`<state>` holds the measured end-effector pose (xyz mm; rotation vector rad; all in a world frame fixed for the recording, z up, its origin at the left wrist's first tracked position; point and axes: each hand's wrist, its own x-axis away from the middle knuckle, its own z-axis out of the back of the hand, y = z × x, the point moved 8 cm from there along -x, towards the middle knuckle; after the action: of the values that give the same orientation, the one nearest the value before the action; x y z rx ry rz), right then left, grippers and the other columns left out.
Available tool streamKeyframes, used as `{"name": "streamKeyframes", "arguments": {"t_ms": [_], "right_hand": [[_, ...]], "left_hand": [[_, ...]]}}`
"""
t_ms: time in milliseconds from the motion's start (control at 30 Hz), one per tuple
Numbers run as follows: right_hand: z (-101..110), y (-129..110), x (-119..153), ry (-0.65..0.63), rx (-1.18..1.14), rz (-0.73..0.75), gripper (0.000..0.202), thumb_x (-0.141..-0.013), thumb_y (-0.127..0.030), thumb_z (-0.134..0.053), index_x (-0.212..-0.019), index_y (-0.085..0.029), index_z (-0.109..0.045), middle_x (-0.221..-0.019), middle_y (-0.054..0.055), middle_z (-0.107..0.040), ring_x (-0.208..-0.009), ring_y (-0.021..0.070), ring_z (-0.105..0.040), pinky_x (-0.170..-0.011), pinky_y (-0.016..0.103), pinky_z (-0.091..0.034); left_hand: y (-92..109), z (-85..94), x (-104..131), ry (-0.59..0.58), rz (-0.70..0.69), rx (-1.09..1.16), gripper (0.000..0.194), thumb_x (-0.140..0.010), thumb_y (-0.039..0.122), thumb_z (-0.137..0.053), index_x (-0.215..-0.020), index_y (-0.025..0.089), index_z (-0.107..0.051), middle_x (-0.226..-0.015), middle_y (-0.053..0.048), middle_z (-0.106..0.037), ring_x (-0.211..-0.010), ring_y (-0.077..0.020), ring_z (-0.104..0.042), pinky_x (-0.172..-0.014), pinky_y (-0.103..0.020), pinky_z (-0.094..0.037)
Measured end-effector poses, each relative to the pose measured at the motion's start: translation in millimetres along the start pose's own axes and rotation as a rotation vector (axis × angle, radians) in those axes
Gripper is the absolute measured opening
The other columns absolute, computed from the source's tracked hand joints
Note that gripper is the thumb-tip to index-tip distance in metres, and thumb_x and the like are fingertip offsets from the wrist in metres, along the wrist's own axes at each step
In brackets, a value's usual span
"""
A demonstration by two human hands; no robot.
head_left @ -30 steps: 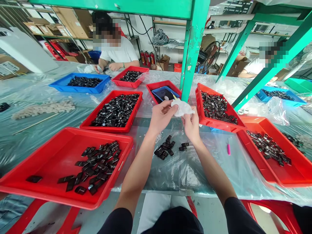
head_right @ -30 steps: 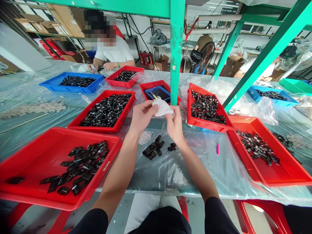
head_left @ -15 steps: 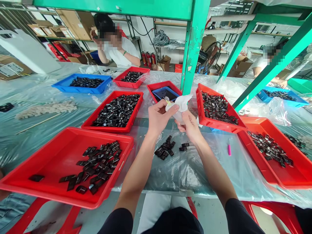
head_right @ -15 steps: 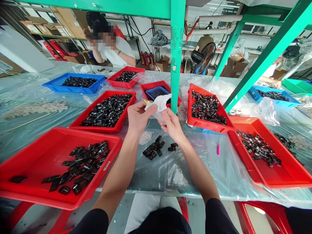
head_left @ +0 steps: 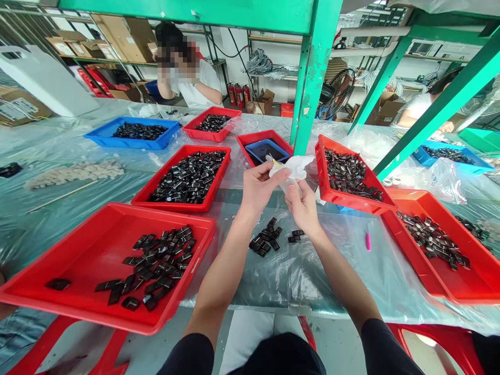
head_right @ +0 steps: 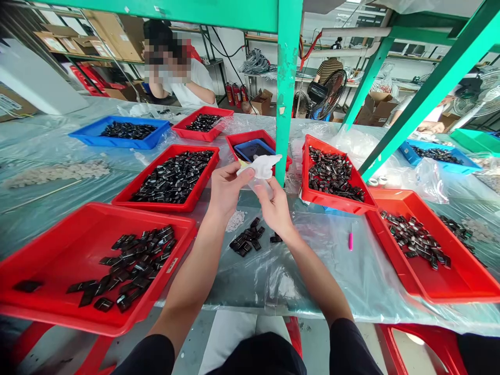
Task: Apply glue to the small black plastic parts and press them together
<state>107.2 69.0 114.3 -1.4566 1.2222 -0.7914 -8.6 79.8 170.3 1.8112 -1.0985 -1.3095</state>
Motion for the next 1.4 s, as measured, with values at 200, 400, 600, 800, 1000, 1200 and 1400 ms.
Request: {"name": "streamKeyframes", "arguments": {"t_ms": [200, 400, 600, 800, 1000, 1200, 1400], "right_hand": [[-2, -18, 4, 0.001, 0.033, 0.120, 0.057, -0.080, -0.078, -0.069, -0.093, -0.023, -0.058, -0.063, -0.006, -0.042, -0.047, 0.0066, -0.028, -0.041, 0.023, -0.020], [-19, -2, 11, -0.313, -0.211, -0.316, 0.061, -0.087, -0.081, -0.058, -0.094, -0.020, -0.060, -0.060, -0.009, -0.039, -0.042, 0.0046, -0.017, -0.036, 0.020, -0.010], [-20, -5, 8, -0.320, -0.346, -0.322, 0.061, -0.096, -0.079, -0.043, -0.097, -0.021, -0.060, -0.061, -0.008, -0.040, -0.041, 0.0058, -0.020, -0.036, 0.020, -0.015], [-7, -7, 0, -0.157, -0.306, -0.221, 0.063, -0.094, -0.081, -0.044, -0.101, -0.021, -0.063, -0.064, -0.005, -0.044, -0.044, 0.0065, -0.028, -0.041, 0.022, -0.017], [-4, -10, -2, -0.080, -0.251, -0.139, 0.065, -0.087, -0.085, -0.051, -0.106, -0.024, -0.062, -0.072, -0.002, -0.052, -0.049, 0.0084, -0.033, -0.043, 0.024, -0.017], [7, -11, -5, 0.062, -0.134, -0.024, 0.069, -0.083, -0.090, -0.049, -0.107, -0.026, -0.061, -0.079, 0.001, -0.060, -0.055, 0.0115, -0.043, -0.043, 0.025, -0.020], [25, -6, -10, 0.139, -0.068, 0.018, 0.070, -0.082, -0.090, -0.050, -0.102, -0.024, -0.058, -0.074, 0.000, -0.056, -0.055, 0.0114, -0.044, -0.044, 0.024, -0.024]], "left_hand": [[0, -1.8, -1, -0.110, 0.042, 0.054, 0.047, -0.063, 0.060, -0.091, -0.070, 0.017, -0.076, -0.070, -0.002, -0.067, -0.066, -0.0127, -0.057, -0.062, -0.026, -0.047], [-5, -6.6, 1, -0.249, 0.079, 0.066, 0.051, -0.063, 0.067, -0.088, -0.071, 0.019, -0.074, -0.063, -0.001, -0.059, -0.056, -0.0116, -0.049, -0.055, -0.028, -0.041], [-9, -8.2, -1, -0.173, 0.033, 0.062, 0.056, -0.073, 0.069, -0.080, -0.058, 0.019, -0.060, -0.055, 0.002, -0.044, -0.051, -0.0095, -0.039, -0.051, -0.026, -0.036], [-4, 9.9, -6, 0.078, -0.123, -0.162, 0.049, -0.081, 0.064, -0.076, -0.068, 0.019, -0.063, -0.060, 0.002, -0.048, -0.059, -0.0103, -0.041, -0.055, -0.026, -0.035], [9, 27.5, 0, 0.270, -0.252, -0.285, 0.048, -0.095, 0.061, -0.062, -0.069, 0.020, -0.060, -0.062, 0.002, -0.044, -0.060, -0.0114, -0.041, -0.057, -0.027, -0.035], [20, -14.8, 15, -0.046, -0.360, -0.743, 0.034, -0.102, 0.049, -0.055, -0.100, 0.021, -0.075, -0.098, -0.007, -0.064, -0.097, -0.0206, -0.059, -0.091, -0.035, -0.049], [11, -30.8, 23, -0.222, -0.309, -0.894, 0.047, -0.096, 0.038, -0.063, -0.141, 0.024, -0.061, -0.129, -0.010, -0.060, -0.124, -0.0277, -0.056, -0.111, -0.044, -0.045]]}}
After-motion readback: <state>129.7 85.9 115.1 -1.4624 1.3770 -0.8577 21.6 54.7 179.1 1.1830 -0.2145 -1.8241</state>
